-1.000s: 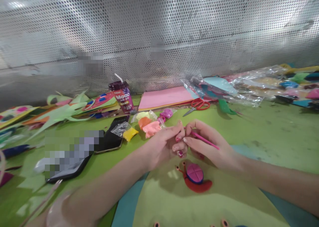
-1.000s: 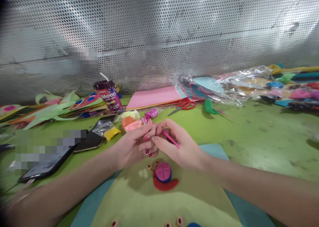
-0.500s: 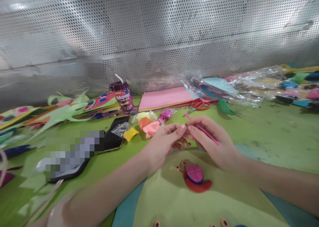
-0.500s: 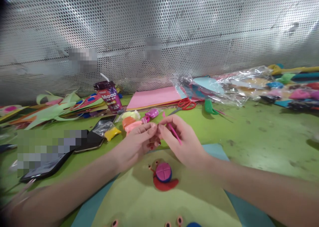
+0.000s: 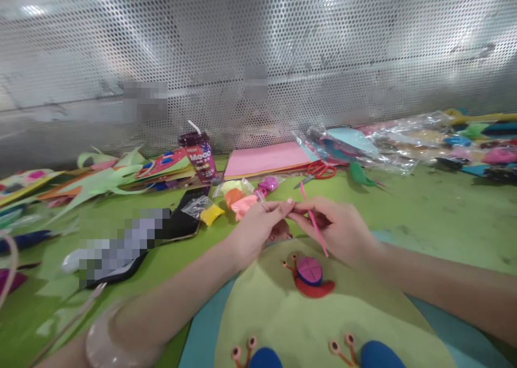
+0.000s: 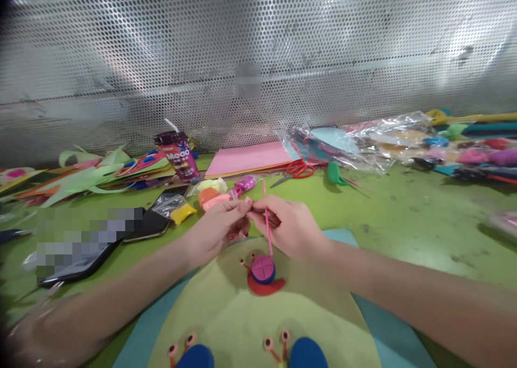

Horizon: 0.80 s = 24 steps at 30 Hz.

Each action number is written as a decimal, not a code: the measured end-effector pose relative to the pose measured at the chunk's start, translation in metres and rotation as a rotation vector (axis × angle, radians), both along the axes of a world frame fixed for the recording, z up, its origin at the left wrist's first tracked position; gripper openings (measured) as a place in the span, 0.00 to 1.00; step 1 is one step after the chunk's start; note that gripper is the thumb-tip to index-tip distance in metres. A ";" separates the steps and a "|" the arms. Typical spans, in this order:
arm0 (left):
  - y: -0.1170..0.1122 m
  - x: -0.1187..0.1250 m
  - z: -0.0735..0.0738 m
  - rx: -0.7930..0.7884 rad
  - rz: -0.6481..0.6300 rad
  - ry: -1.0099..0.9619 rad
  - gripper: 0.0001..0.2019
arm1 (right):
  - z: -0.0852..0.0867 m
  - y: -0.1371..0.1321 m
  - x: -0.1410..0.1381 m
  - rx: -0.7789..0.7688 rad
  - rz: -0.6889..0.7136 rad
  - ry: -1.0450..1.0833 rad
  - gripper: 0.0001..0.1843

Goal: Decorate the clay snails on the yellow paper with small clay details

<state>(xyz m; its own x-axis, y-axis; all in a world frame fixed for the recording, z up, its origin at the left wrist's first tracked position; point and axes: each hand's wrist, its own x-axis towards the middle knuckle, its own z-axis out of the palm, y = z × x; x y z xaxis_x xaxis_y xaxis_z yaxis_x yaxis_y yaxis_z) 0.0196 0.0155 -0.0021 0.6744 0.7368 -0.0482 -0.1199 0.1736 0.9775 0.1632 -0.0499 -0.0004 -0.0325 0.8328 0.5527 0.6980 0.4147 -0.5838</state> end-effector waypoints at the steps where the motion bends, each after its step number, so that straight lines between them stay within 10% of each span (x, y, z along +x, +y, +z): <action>1: 0.001 -0.001 0.000 0.006 -0.020 0.019 0.17 | 0.000 0.001 0.002 -0.011 -0.010 -0.034 0.10; 10: 0.004 0.000 -0.002 -0.003 -0.180 0.013 0.18 | 0.002 0.015 0.013 -0.052 0.002 -0.085 0.10; 24: 0.003 -0.001 0.005 -0.150 0.008 -0.031 0.07 | 0.000 0.013 0.014 0.004 0.028 0.042 0.13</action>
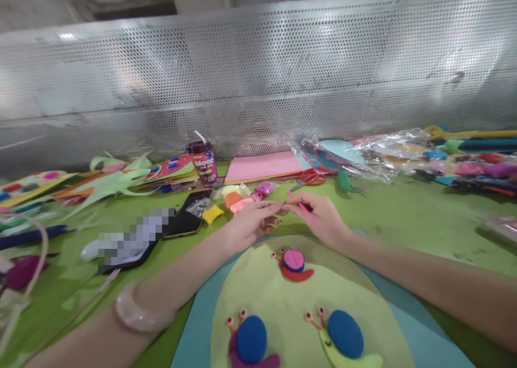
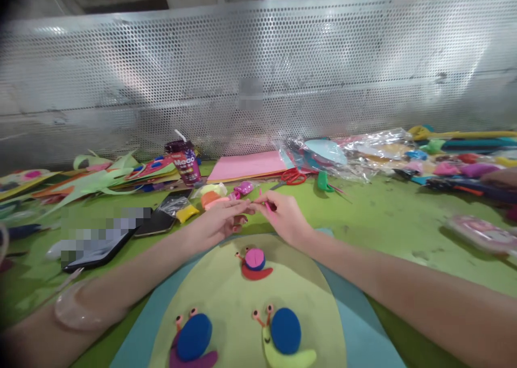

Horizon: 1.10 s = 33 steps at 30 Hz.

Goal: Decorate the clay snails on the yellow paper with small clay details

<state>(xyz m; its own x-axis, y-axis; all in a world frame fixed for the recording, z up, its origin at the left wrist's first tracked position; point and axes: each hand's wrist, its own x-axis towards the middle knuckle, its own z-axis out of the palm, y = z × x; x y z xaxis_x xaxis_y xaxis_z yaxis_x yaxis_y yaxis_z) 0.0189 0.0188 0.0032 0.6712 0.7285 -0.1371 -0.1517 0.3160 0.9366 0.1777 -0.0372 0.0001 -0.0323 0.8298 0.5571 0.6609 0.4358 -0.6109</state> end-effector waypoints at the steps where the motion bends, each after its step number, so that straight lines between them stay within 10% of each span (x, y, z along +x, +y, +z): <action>1: 0.000 0.000 0.000 -0.004 -0.001 -0.001 0.07 | 0.000 -0.001 0.000 0.006 0.011 0.003 0.13; 19: 0.004 -0.001 -0.001 0.236 0.103 0.121 0.11 | 0.005 -0.004 -0.002 0.022 0.038 -0.050 0.09; 33: 0.007 -0.002 -0.002 0.109 0.082 0.031 0.12 | 0.003 0.000 -0.002 -0.088 -0.033 0.085 0.10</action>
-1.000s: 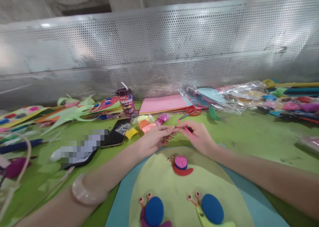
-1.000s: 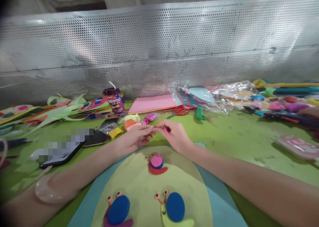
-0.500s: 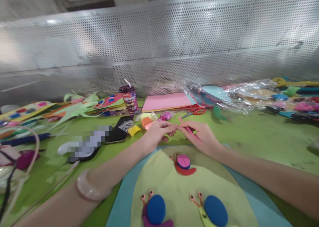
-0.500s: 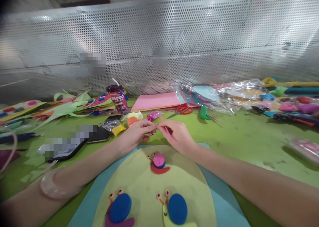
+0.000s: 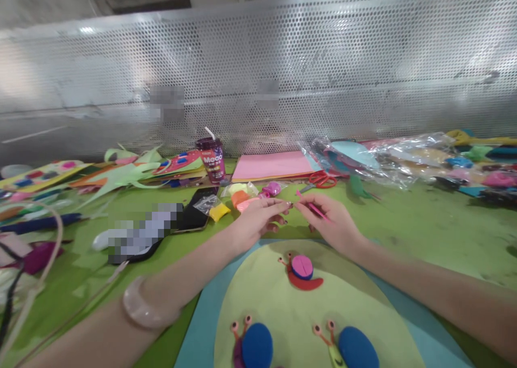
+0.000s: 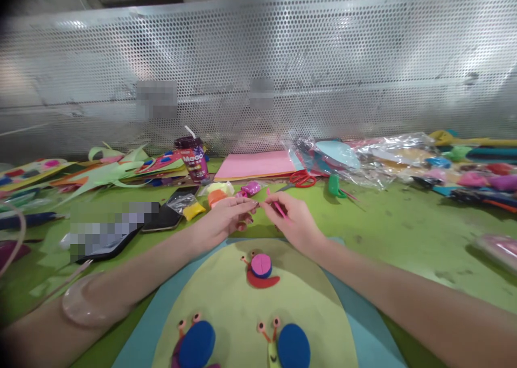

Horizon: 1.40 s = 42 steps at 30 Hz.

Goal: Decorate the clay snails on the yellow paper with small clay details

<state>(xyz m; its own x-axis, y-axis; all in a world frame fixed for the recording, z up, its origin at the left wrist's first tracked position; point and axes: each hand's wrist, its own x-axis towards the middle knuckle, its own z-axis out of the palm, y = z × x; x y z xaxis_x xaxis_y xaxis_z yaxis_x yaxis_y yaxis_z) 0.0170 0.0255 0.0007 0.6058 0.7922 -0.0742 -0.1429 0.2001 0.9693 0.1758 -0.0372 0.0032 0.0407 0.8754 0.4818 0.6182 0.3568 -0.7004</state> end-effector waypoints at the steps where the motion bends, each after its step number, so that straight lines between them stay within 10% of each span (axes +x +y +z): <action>1: 0.001 0.000 -0.001 -0.003 0.004 0.002 0.12 | 0.001 -0.001 0.000 0.001 -0.001 0.005 0.09; 8: 0.005 0.003 -0.005 -0.025 -0.015 0.066 0.11 | 0.031 -0.027 -0.017 0.147 -0.010 0.030 0.04; 16: 0.011 0.003 -0.002 -0.100 -0.060 0.074 0.04 | 0.030 -0.035 -0.060 0.135 0.645 -0.778 0.12; 22: 0.012 0.001 0.007 -0.155 -0.091 0.096 0.03 | 0.020 -0.022 -0.075 0.142 0.610 -1.213 0.05; 42: 0.019 -0.001 -0.002 -0.089 -0.185 0.038 0.03 | -0.002 -0.030 -0.068 0.217 0.510 -1.197 0.15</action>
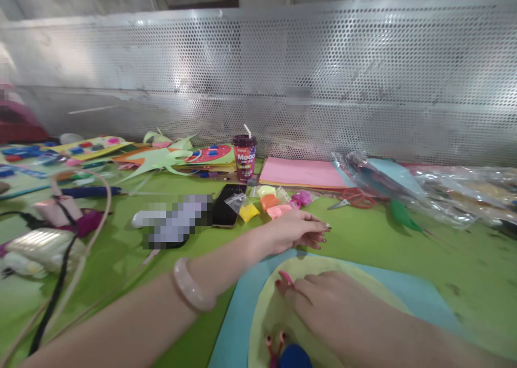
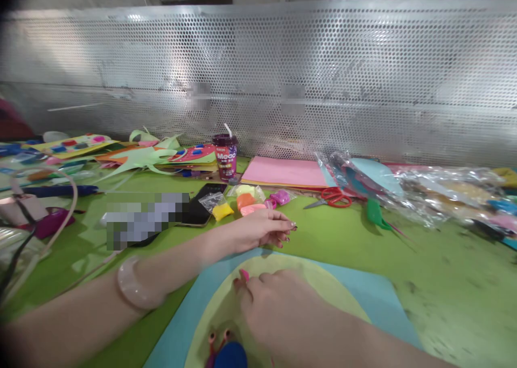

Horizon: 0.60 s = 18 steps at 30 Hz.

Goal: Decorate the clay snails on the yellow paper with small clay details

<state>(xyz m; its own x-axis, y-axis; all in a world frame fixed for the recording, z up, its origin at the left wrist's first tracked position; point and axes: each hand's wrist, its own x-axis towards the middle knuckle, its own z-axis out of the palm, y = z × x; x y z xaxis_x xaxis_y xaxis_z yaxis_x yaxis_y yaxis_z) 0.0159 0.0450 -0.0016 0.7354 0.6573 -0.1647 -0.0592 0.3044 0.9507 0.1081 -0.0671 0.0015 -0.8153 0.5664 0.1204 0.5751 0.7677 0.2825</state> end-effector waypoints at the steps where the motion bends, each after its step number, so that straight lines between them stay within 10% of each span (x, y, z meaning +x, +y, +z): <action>1: -0.001 0.000 0.000 0.002 0.003 0.000 0.03 | -0.001 -0.001 0.000 0.013 0.002 0.011 0.17; 18: -0.002 -0.002 -0.002 0.066 -0.011 -0.010 0.05 | -0.008 -0.011 -0.002 0.236 -0.012 0.046 0.22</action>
<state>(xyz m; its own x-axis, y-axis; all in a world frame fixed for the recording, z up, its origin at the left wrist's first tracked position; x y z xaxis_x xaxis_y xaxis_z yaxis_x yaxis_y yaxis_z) 0.0139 0.0427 -0.0033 0.7442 0.6582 -0.1139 -0.0658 0.2419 0.9681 0.1058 -0.0782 -0.0063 -0.7992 0.5277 0.2879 0.6004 0.6766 0.4264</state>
